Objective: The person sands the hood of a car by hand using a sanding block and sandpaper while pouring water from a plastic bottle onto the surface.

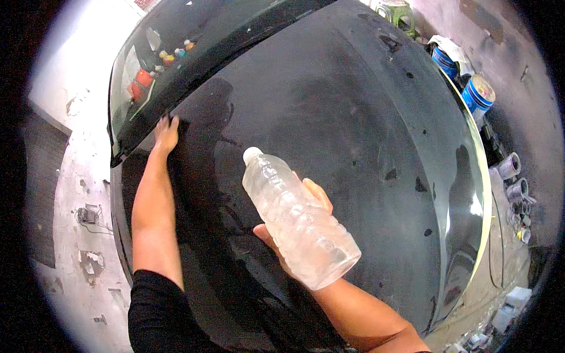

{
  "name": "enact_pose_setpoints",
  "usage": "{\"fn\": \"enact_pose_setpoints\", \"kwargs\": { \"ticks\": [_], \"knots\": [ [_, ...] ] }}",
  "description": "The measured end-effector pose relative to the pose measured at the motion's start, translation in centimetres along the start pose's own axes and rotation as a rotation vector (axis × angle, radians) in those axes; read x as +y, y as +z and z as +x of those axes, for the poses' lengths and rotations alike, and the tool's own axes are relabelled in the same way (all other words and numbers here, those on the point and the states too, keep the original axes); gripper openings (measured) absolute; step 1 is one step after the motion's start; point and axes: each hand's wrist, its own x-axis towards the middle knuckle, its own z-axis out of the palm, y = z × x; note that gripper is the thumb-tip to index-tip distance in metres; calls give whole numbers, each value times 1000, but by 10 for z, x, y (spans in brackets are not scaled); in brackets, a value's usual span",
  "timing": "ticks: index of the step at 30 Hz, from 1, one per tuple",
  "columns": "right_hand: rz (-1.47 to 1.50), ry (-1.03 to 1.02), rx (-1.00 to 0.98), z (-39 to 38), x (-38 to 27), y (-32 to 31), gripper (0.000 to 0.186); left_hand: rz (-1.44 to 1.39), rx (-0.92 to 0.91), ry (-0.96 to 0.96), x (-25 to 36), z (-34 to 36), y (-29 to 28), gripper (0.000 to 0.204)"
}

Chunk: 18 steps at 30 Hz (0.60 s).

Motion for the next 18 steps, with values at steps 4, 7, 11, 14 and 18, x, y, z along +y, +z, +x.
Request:
{"fn": "enact_pose_setpoints", "kwargs": {
  "ticks": [4, 7, 11, 14, 18],
  "knots": [
    [-215, -121, -74, -3, 5, 0, 109, -172, 141, 127, 114, 36, 2, 64],
    [-205, -92, -50, 5, 10, -7, 107, -391, 55, 425, 188, -3, -6, 65],
    [-30, -58, -68, 8, 5, -8, 108, -427, -40, 476, 112, -62, -25, 62],
    [31, 33, -70, 4, 2, -6, 106, -324, -9, -209, -45, -68, -1, 70],
    [-108, -19, -141, 1, 4, -9, 98, -147, 72, -329, -63, -28, 19, 69]
  ]
}}
